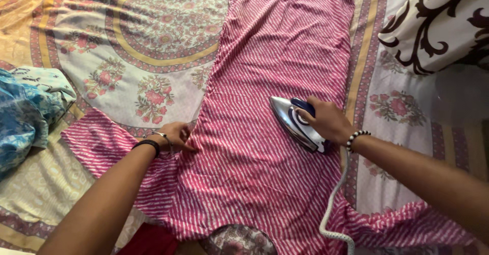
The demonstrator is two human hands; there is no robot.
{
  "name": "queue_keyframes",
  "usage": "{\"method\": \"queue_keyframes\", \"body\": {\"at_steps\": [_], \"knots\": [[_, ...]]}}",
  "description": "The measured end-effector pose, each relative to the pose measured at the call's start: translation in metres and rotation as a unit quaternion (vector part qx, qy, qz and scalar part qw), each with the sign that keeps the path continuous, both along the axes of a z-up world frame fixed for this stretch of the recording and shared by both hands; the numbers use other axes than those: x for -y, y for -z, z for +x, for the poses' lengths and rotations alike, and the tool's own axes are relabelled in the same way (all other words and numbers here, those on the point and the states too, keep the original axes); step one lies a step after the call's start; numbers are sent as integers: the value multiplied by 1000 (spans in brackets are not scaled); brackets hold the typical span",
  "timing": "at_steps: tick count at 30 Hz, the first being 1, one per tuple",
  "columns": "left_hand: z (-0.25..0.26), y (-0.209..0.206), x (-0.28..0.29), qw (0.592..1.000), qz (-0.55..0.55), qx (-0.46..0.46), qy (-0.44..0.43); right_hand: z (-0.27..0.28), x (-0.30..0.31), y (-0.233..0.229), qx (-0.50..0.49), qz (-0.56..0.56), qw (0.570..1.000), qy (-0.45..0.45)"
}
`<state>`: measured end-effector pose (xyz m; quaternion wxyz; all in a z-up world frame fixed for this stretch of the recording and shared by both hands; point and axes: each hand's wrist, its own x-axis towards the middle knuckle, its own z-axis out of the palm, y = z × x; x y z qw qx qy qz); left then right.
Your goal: The person irons a pink and white striped garment on a bed using a handheld electric iron. They smooth the fabric with one hand while moving the iron with the other, periodically lifting and repositioning the garment to access different areas.
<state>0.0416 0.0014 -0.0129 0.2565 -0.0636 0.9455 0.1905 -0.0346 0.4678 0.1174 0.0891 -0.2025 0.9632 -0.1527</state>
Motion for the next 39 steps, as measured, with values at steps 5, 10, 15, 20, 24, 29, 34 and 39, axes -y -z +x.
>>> {"method": "queue_keyframes", "body": {"at_steps": [5, 10, 15, 20, 24, 29, 34, 39], "knots": [[37, 0, 18, 997, 70, -9, -9, 35, -9, 5, 68, -68, 990, -100], [62, -2, 31, 996, 75, -39, 26, 83, -7, 20, 72, -89, 935, -335], [66, -8, 23, 994, 51, -62, 70, 92, 13, 18, 17, -15, 949, -315], [71, -33, 9, 993, -11, -68, 94, 53, 50, 8, 72, -14, 994, -81], [79, -58, -3, 992, -17, -61, 105, 27, 77, 7, -14, -35, 997, -70], [84, -69, -14, 992, -53, -54, 96, 52, 96, 3, 86, -60, 982, -159], [83, -69, -15, 988, -49, -91, 112, 115, 106, -3, 136, 40, 948, -285], [76, -68, -23, 988, -108, -51, 96, 141, 101, 4, -6, -63, 910, -409]]}}
